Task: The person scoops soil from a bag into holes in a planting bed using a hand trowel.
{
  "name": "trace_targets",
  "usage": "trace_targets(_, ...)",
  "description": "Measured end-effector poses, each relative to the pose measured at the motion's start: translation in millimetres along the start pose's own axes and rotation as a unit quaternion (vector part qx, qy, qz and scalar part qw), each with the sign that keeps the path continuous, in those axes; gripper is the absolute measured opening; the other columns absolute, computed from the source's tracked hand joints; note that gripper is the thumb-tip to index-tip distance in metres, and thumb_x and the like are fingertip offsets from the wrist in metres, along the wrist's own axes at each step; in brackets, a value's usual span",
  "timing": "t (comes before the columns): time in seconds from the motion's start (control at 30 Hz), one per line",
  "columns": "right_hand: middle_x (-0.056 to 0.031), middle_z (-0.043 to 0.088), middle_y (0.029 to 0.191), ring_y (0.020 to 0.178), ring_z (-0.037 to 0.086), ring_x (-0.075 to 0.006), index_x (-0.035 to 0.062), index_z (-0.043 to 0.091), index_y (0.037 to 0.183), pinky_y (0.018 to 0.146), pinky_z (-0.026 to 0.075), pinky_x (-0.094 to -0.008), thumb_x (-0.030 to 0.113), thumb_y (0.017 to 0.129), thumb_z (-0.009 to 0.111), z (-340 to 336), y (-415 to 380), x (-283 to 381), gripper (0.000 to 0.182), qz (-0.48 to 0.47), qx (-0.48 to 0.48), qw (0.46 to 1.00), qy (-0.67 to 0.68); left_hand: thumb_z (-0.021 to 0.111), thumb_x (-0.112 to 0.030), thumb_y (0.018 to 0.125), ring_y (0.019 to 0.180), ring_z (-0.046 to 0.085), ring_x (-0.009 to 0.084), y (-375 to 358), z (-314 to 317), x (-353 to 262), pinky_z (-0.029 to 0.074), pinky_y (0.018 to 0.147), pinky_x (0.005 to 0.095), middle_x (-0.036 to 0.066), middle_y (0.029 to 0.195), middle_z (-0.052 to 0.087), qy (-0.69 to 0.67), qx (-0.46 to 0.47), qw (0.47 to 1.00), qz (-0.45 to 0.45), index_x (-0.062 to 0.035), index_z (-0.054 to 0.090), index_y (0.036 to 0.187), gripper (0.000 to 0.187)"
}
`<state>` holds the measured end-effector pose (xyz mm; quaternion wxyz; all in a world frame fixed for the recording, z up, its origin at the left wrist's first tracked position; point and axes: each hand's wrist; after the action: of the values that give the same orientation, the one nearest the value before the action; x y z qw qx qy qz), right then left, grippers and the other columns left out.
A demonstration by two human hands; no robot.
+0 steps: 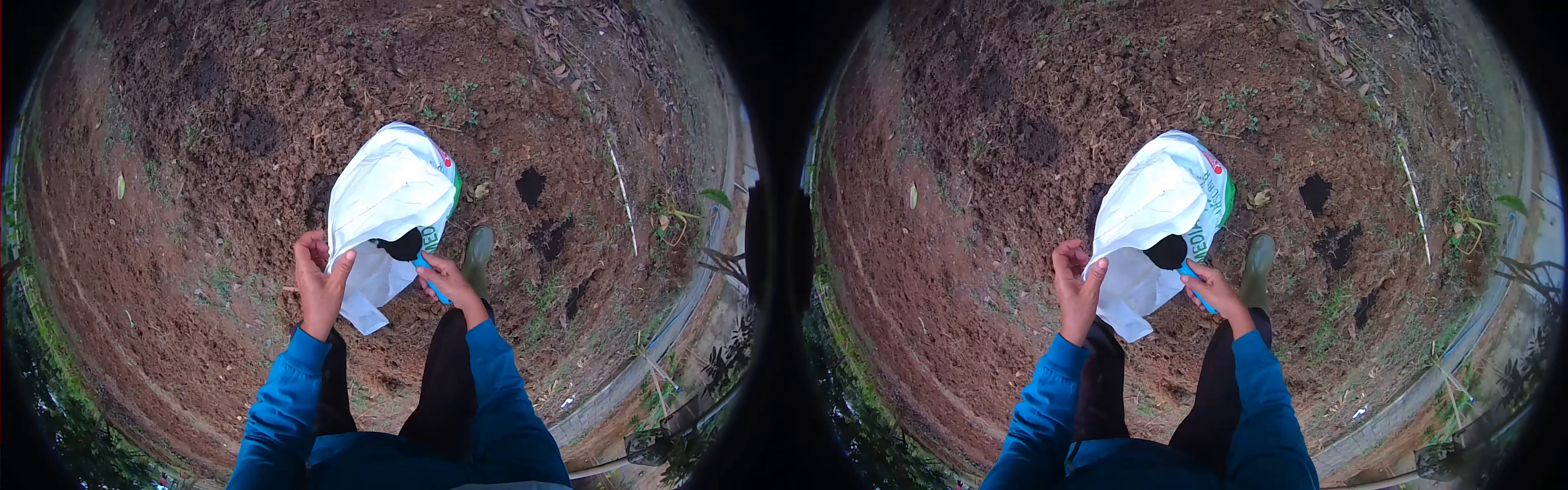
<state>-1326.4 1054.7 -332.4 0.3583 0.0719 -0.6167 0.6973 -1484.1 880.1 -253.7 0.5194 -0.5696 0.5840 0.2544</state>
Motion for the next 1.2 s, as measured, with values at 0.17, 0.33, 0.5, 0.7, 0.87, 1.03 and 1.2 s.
trace_targets(0.17,-0.0002,0.049,0.062,0.045,0.044,-0.0061,0.0101,0.04,0.125,0.038,0.035,-0.0213,0.015,0.081,0.056,-33.5,-77.8,11.8,0.047,0.019,-0.036,0.999,0.037,0.075,-0.021,0.059,0.096,0.037,0.0222,-33.9,-7.7,5.5,0.033,0.081,0.0329,0.012,0.103,0.035,0.086,0.012,0.996,-0.013,0.0014,0.029,0.116,0.077)
trace_targets(0.33,-0.0017,0.05,0.061,0.044,0.045,-0.0073,0.0087,0.033,0.128,0.036,0.035,-0.0228,0.008,0.077,0.059,-62.1,-103.9,64.9,0.058,0.025,-0.131,0.991,-0.005,0.076,-0.02,0.058,0.097,0.037,0.0248,-65.7,-19.8,30.8,0.032,0.086,0.0361,0.016,0.106,0.034,0.044,0.02,0.994,-0.102,0.0025,0.025,0.119,0.083)
trace_targets(0.5,-0.0018,0.048,0.062,0.045,0.045,-0.009,0.0055,0.047,0.111,0.037,0.037,-0.0252,0.013,0.078,0.054,-97.0,-26.0,161.8,0.034,-0.019,-0.113,0.992,-0.057,0.077,-0.015,0.058,0.102,0.04,0.0247,-75.3,-19.1,37.5,0.037,0.085,0.0344,0.017,0.111,0.034,-0.095,0.06,0.966,-0.232,0.0027,0.018,0.122,0.088)
trace_targets(0.7,-0.0023,0.047,0.057,0.04,0.043,-0.0098,0.0048,0.049,0.094,0.033,0.035,-0.0245,0.012,0.079,0.051,-102.7,-14.0,142.1,0.017,0.053,-0.228,0.954,-0.188,0.074,-0.011,0.062,0.101,0.044,0.0221,-76.9,-3.4,49.1,0.039,0.084,0.0316,0.016,0.113,0.039,-0.16,0.093,0.934,-0.305,0.0019,0.02,0.121,0.081)
trace_targets(0.87,-0.0034,0.05,0.06,0.042,0.045,-0.0092,0.0047,0.045,0.112,0.034,0.035,-0.0232,0.015,0.078,0.057,-55.9,-116.0,73.5,0.038,0.088,-0.09,0.987,-0.101,0.064,-0.024,0.075,0.09,0.051,0.0151,-76.1,0.8,53.6,0.041,0.075,0.0284,0.007,0.099,0.054,-0.213,0.132,0.857,-0.451,0.0009,0.047,0.108,0.045)
trace_targets(1.03,-0.0072,0.056,0.068,0.049,0.052,-0.0109,0.0035,0.047,0.104,0.041,0.04,-0.0241,0.018,0.073,0.062,-0.4,-107.3,60.5,0.037,0.068,0.016,0.987,-0.148,0.05,-0.039,0.084,0.073,0.052,0.0116,-58.9,-3.6,38.7,0.04,0.065,0.026,0.006,0.085,0.059,-0.185,0.085,0.9,-0.385,0.0041,0.057,0.092,0.044)
trace_targets(1.2,-0.0144,0.058,0.072,0.062,0.06,-0.0223,0.0033,0.049,0.103,0.048,0.045,-0.0345,0.014,0.075,0.052,52.0,18.2,44.0,0.03,-0.158,-0.185,0.715,-0.655,0.047,-0.039,0.085,0.074,0.051,0.0128,-49.5,-10.1,38.1,0.04,0.068,0.027,0.007,0.084,0.059,-0.096,0.086,0.926,-0.354,0.0073,0.057,0.094,0.048)
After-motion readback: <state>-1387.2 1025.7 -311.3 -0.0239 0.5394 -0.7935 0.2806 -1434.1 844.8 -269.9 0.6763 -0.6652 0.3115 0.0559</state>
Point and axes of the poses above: each hand's wrist, its own y-axis towards the middle knuckle, its own z-axis out of the palm, x = y × z
